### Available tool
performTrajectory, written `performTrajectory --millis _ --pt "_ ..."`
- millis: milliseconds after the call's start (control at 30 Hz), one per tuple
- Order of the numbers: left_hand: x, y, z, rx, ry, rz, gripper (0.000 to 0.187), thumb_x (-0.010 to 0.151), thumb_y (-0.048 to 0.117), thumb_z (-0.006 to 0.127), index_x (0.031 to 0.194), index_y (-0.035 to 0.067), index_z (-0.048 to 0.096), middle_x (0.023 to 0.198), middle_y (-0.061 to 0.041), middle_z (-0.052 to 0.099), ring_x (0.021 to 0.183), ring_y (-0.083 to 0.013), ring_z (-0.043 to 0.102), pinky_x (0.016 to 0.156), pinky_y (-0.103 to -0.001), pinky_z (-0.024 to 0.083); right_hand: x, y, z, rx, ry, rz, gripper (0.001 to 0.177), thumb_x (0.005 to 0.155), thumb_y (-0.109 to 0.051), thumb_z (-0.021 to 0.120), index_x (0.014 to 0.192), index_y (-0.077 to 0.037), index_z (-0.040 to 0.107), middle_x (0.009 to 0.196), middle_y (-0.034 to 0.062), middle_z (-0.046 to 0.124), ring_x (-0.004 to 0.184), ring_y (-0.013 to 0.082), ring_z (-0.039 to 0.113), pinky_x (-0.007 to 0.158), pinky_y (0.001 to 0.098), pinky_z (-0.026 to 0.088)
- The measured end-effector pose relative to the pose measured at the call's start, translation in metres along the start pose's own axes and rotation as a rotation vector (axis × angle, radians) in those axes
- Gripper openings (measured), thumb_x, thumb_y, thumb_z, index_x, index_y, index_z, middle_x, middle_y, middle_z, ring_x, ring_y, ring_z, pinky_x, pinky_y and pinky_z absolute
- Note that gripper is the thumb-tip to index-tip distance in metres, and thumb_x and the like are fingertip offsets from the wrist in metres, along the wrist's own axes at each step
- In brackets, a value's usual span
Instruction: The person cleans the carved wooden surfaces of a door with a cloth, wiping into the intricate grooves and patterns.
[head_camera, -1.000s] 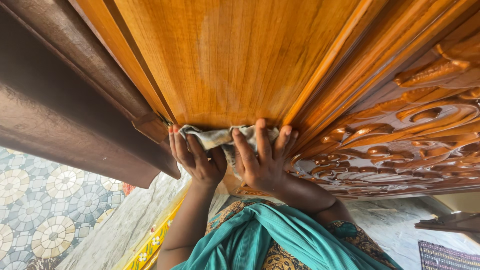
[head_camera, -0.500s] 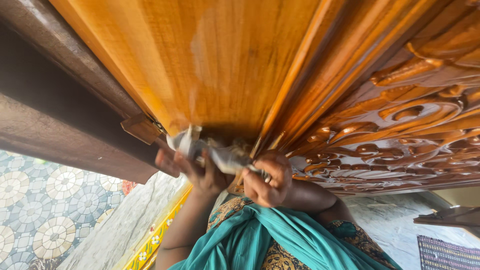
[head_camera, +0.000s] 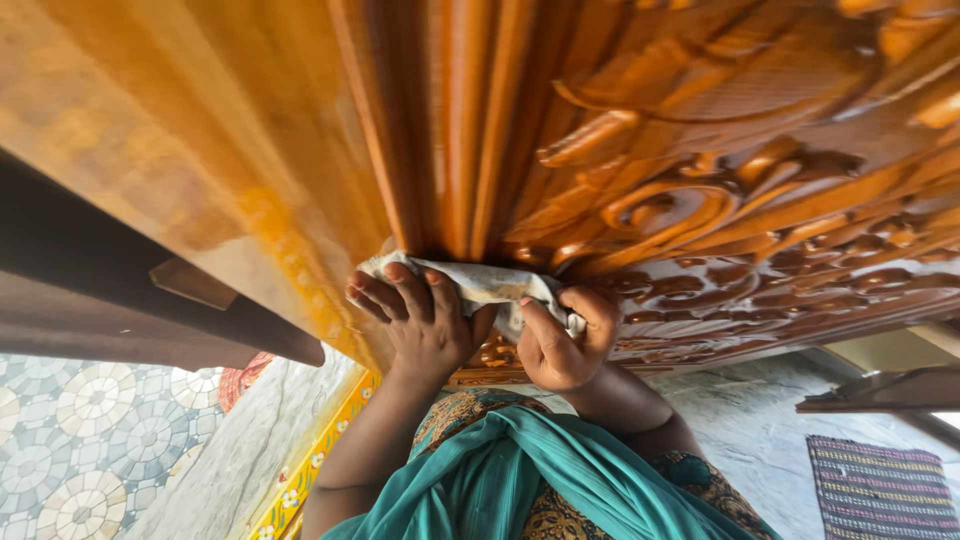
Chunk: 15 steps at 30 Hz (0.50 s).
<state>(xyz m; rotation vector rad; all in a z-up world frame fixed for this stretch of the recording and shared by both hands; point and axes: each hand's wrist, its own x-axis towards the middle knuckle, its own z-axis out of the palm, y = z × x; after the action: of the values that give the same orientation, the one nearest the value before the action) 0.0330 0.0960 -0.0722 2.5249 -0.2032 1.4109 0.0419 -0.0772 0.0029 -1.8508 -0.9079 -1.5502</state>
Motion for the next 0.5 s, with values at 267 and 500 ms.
performTrajectory --millis 267,500 --pt "0.02 0.077 0.022 0.05 -0.01 0.095 0.103 0.107 0.072 0.054 0.172 0.008 0.006 0.174 -0.024 -0.011 0.152 -0.0622 -0.015 0.119 -0.078 -0.008 0.011 0.047 -0.056 -0.156 -0.006 0.092 0.03 0.093 0.006 0.068 0.12 -0.005 0.074 0.113 0.0121 0.049 0.102 0.0253 0.053 0.085 0.0362 0.045" --pt "0.038 0.139 0.041 0.061 0.033 0.155 0.092 0.107 0.068 0.056 0.172 0.013 0.022 0.175 -0.019 -0.003 0.153 -0.0589 -0.009 0.119 -0.078 -0.007 0.012 0.088 -0.106 -0.243 0.033 0.094 0.028 0.093 0.007 0.072 0.118 -0.006 0.073 0.111 0.0099 0.051 0.099 0.0244 0.055 0.082 0.036 0.047"
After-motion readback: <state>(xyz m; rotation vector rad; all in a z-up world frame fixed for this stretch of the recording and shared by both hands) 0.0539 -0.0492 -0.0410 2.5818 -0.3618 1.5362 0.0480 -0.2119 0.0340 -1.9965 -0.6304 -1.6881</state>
